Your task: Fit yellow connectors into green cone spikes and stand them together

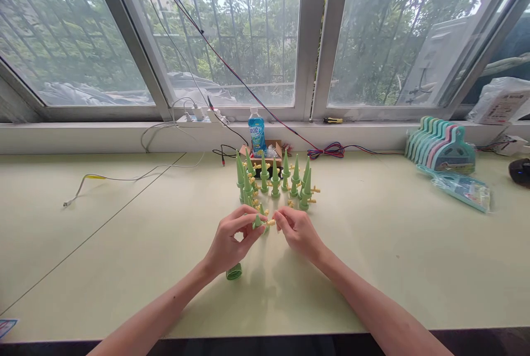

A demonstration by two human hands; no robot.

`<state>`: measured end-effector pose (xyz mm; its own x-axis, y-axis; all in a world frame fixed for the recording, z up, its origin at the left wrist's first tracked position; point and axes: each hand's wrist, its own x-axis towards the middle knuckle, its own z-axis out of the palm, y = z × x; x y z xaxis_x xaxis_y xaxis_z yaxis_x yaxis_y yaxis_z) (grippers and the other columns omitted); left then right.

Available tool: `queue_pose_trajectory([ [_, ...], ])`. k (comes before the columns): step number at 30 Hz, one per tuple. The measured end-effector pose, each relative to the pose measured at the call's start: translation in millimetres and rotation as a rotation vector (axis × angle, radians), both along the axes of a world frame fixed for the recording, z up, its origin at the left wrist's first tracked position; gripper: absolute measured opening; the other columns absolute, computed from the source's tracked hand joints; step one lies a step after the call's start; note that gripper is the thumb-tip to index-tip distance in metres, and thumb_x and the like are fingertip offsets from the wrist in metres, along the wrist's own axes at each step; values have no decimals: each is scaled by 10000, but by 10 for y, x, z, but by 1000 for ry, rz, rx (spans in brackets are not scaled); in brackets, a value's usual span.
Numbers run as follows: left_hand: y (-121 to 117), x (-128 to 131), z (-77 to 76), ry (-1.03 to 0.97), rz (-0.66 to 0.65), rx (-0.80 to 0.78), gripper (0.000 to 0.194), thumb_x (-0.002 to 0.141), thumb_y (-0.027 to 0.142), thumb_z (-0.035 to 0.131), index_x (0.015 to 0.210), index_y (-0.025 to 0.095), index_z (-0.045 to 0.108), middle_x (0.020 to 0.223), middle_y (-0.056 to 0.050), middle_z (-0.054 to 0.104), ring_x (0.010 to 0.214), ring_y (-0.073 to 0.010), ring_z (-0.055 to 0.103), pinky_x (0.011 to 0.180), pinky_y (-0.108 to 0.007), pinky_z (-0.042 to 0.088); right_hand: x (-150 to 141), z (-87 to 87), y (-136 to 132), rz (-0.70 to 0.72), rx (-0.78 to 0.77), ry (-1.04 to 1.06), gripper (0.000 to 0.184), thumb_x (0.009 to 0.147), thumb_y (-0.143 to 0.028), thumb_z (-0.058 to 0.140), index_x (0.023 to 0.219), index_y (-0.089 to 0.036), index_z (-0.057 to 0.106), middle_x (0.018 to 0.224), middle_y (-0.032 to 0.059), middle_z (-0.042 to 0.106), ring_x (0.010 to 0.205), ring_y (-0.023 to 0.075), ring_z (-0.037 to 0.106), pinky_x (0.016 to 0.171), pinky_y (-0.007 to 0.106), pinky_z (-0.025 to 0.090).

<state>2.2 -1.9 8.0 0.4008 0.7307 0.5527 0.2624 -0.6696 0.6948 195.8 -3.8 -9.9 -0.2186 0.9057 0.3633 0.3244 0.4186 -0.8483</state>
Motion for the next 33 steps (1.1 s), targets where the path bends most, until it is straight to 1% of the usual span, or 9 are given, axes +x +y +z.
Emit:
queue_pose_trajectory([
  [5,-14,11,-60,65,-1,49,131,901,237,586,899,151,684,778,-7,488,513,-57,410,502,-206,409,87,-79,108,-267,131,-172,252,970,-327,457,1112,-164,588,916,62,676,503,120,504,580,282,460],
  [6,-18,15,-77,93,-3,54,134,900,239,584,892,150,684,741,3,480,515,-65,403,502,-207,400,107,-102,135,-289,152,-223,272,965,-289,449,1172,-164,577,999,83,687,567,144,570,635,301,490],
  [8,-27,27,-108,160,-1,54,147,901,248,581,841,152,676,688,13,486,506,-71,383,503,-209,384,141,-145,186,-305,178,-328,326,946,-218,439,1244,-170,559,1170,114,668,872,223,664,784,342,516],
  [10,-36,44,-124,235,15,39,170,898,254,583,781,156,657,668,14,519,495,-73,369,505,-212,370,163,-177,229,-299,163,-433,373,935,-169,426,1288,-181,546,1276,112,630,1082,254,629,880,358,502],
  [12,-40,62,-117,320,25,10,177,892,245,589,745,159,635,661,14,554,498,-81,375,517,-216,366,170,-197,262,-280,134,-525,410,929,-131,413,1317,-185,534,1346,107,587,1153,257,601,907,349,492],
  [16,-21,100,-64,460,69,-59,241,872,231,615,648,166,553,638,16,595,517,-100,428,542,-224,362,164,-220,312,-260,71,-671,438,926,-87,392,1327,-195,533,1406,106,535,1160,259,596,875,323,484],
  [21,5,177,-51,540,204,-105,258,883,253,613,651,179,530,663,2,654,560,-140,540,550,-236,350,152,-227,340,-242,50,-732,397,914,-55,394,1210,-215,606,1297,91,604,1051,224,634,774,259,460],
  [25,-4,256,-80,646,305,-60,234,901,253,607,689,174,546,695,-27,686,598,-177,606,551,-251,333,150,-228,343,-241,56,-731,371,916,-47,388,1135,-218,634,1234,77,621,999,203,635,722,232,432],
  [33,52,317,-49,811,359,10,256,932,274,574,698,171,557,633,-38,637,590,-205,638,516,-263,306,154,-236,360,-259,36,-718,319,937,-79,410,1092,-213,654,1178,81,607,884,180,625,639,228,382],
])
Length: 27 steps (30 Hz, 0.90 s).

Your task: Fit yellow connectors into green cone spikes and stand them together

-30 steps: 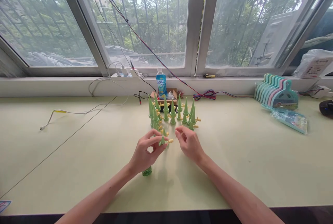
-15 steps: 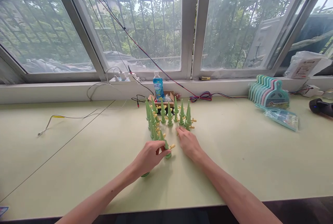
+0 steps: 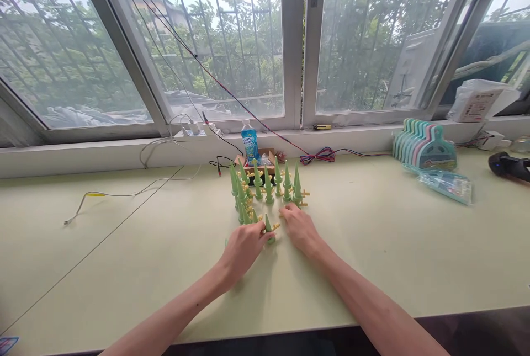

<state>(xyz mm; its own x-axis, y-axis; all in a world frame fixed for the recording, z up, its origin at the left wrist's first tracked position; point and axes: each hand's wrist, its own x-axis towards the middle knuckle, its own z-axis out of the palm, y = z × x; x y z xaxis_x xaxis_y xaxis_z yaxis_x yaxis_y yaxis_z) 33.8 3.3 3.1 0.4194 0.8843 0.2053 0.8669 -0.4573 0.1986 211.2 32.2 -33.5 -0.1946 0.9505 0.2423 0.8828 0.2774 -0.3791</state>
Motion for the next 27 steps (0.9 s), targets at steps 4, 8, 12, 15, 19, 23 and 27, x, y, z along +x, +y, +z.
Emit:
queue_pose_trajectory([
  [4,12,-14,7,39,3,6,256,926,269,582,690,170,561,635,-44,633,598,-211,638,521,-264,292,-10,14,-5,-4,-22,-3,286,934,-83,428,1048,-210,658,1119,72,602,827,164,611,612,229,352],
  [8,-21,-106,89,-35,-19,16,307,923,316,574,650,179,544,608,-29,616,570,-189,601,526,-255,294,-23,41,-33,-5,-38,16,234,951,-122,448,1025,-210,652,1080,65,587,797,155,598,614,232,350],
  [12,-80,-318,227,-108,43,2,324,937,349,507,666,187,576,604,-28,624,540,-182,559,524,-253,301,-27,65,-55,-24,-58,20,172,941,-133,495,1019,-205,630,1035,60,575,757,150,583,611,237,348],
  [15,-143,-501,278,-87,55,-107,285,928,357,491,734,191,619,580,-24,625,559,-197,565,540,-251,324,-24,67,-63,-38,-69,8,134,951,-151,488,966,-200,612,968,51,568,723,147,562,596,237,337],
  [19,-237,-664,244,-59,69,-203,269,910,402,498,824,198,652,609,-38,641,690,-241,606,575,-249,348,-11,58,-72,-41,-62,14,139,961,-164,467,896,-197,585,910,37,556,700,140,535,581,228,321],
  [23,-283,-708,209,-61,62,-285,319,924,429,449,809,200,639,603,-37,633,703,-235,594,580,-246,338,8,58,-84,-36,-35,21,139,946,-152,473,864,-197,576,872,24,538,680,134,512,569,223,312],
  [27,-283,-701,234,-117,19,-373,315,908,431,452,789,208,640,614,-22,613,658,-200,556,551,-237,318,17,66,-100,-24,-24,49,158,956,-189,469,847,-197,582,852,21,537,672,135,512,567,225,320],
])
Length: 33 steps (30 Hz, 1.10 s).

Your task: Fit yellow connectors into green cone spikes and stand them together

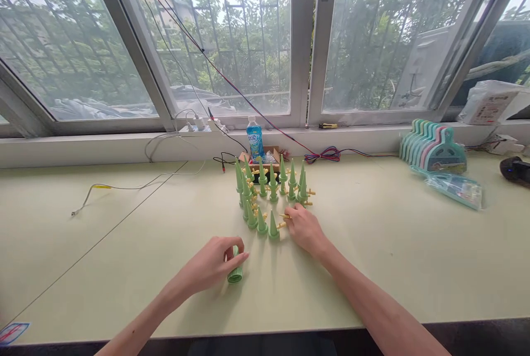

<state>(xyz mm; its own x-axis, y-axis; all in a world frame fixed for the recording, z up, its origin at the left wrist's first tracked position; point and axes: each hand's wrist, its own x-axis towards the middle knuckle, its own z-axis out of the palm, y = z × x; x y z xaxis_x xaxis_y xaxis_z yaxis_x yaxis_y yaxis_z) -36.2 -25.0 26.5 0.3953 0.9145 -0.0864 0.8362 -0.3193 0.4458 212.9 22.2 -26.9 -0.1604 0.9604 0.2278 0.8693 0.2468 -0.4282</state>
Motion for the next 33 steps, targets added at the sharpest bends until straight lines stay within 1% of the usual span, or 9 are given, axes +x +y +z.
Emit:
queue_pose_trajectory([
  [4,25,-5,10,-94,-23,-54,255,892,385,467,829,207,638,609,10,575,572,-154,500,537,-231,338,-1,-4,-11,2,19,30,201,968,-229,465,824,-198,602,840,22,544,666,140,522,570,233,335],
  [10,134,-64,22,-312,-53,23,219,915,322,462,1030,216,615,675,21,553,580,-127,495,571,-227,420,-2,-23,-4,-7,107,97,273,986,-275,450,794,-195,626,800,24,544,650,149,530,580,243,364],
  [13,204,-73,94,-472,-72,79,297,920,331,493,1204,256,536,752,22,541,571,-109,474,530,-212,434,-7,-15,-2,10,190,184,310,995,-272,430,779,-189,638,777,25,551,648,151,535,600,252,389],
  [16,270,-51,149,-651,-75,144,465,906,310,549,1339,295,378,770,35,534,571,-101,489,531,-210,456,-24,22,-20,50,285,303,328,1001,-283,428,802,-181,667,746,24,545,623,149,521,612,261,418],
  [19,318,-21,110,-805,-68,157,571,896,291,589,1379,296,285,760,42,536,556,-93,491,517,-204,453,-46,77,-56,76,362,416,289,996,-292,453,915,-172,703,755,34,567,619,149,523,612,267,446],
  [22,341,-14,-8,-853,-91,94,442,910,304,587,1305,245,397,783,13,577,565,-88,483,511,-202,449,-57,110,-97,73,399,492,267,989,-299,473,1033,-169,703,790,48,614,612,149,541,594,274,467],
  [25,348,-26,-114,-823,-132,4,210,924,333,572,1058,173,560,802,-34,617,593,-96,495,510,-209,452,-63,109,-141,34,409,563,244,971,-305,510,1101,-180,674,806,47,657,655,162,606,606,278,506],
  [29,353,-26,-135,-862,-122,-57,197,915,344,593,875,154,563,714,-20,580,592,-101,494,481,-198,427,-97,105,-210,2,432,665,168,943,-311,558,1021,-186,639,751,24,669,655,162,661,575,255,536],
  [33,350,-4,-97,-911,-110,-98,205,918,352,595,864,160,543,718,-11,589,518,-68,454,451,-187,392,-144,127,-257,44,458,694,119,944,-288,547,977,-197,617,722,8,665,643,151,673,564,238,552],
])
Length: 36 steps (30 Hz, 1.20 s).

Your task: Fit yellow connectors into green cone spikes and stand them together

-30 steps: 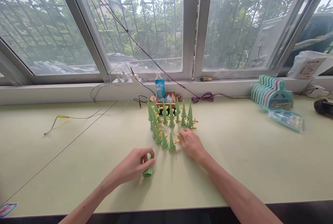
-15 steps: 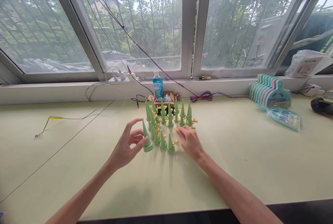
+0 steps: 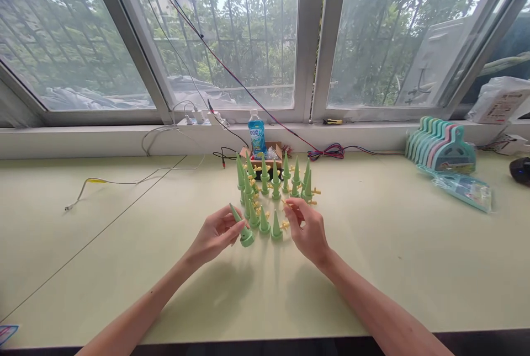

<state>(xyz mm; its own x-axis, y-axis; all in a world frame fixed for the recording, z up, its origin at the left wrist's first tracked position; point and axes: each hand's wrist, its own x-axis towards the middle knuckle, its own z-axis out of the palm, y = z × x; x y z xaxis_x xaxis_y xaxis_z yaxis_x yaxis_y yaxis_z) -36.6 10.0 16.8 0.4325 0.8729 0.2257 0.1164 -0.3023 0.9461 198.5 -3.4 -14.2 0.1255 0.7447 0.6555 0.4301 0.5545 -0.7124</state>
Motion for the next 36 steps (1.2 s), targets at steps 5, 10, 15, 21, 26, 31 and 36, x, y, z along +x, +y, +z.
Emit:
queue_pose_trajectory([
  [5,-10,34,-18,-58,14,-48,234,905,385,609,876,166,533,711,3,579,471,-51,435,410,-176,350,-18,22,-14,30,7,-15,120,947,-269,536,964,-194,628,728,12,675,651,149,676,585,242,568],
  [10,-32,97,-41,-98,25,-90,248,900,397,615,925,169,521,679,27,546,430,-36,403,398,-176,328,-33,30,-43,56,26,-29,137,944,-259,544,966,-184,657,754,22,691,643,144,660,593,245,556],
  [15,-58,128,-53,-116,-4,-63,247,919,387,591,962,153,524,786,-20,587,446,-54,468,421,-215,364,-73,54,-105,125,54,-110,163,952,-242,535,967,-190,689,800,41,688,617,133,596,568,255,511],
  [21,-68,147,-76,-174,-36,-46,237,915,373,601,922,147,532,837,-40,568,532,-94,528,474,-253,434,-101,60,-139,170,99,-157,169,955,-217,520,1001,-203,683,821,48,682,589,127,560,548,260,481],
  [26,-82,193,-112,-181,-9,-15,233,923,367,593,875,159,501,820,-21,557,511,-77,511,473,-239,426,-98,60,-125,72,121,-124,150,948,-196,525,999,-201,666,785,35,661,593,130,563,558,260,494],
  [31,-96,210,-148,-139,44,25,252,930,394,574,874,165,487,875,-41,596,493,-65,499,470,-231,411,-93,61,-148,53,199,-90,116,923,-171,543,977,-207,639,763,29,652,559,125,550,524,254,486],
  [36,-106,227,-167,-119,74,55,248,932,399,570,879,171,488,797,-12,571,499,-68,481,470,-221,397,-117,50,-183,209,218,-195,128,921,-160,515,950,-206,631,663,4,578,491,108,453,469,238,416],
])
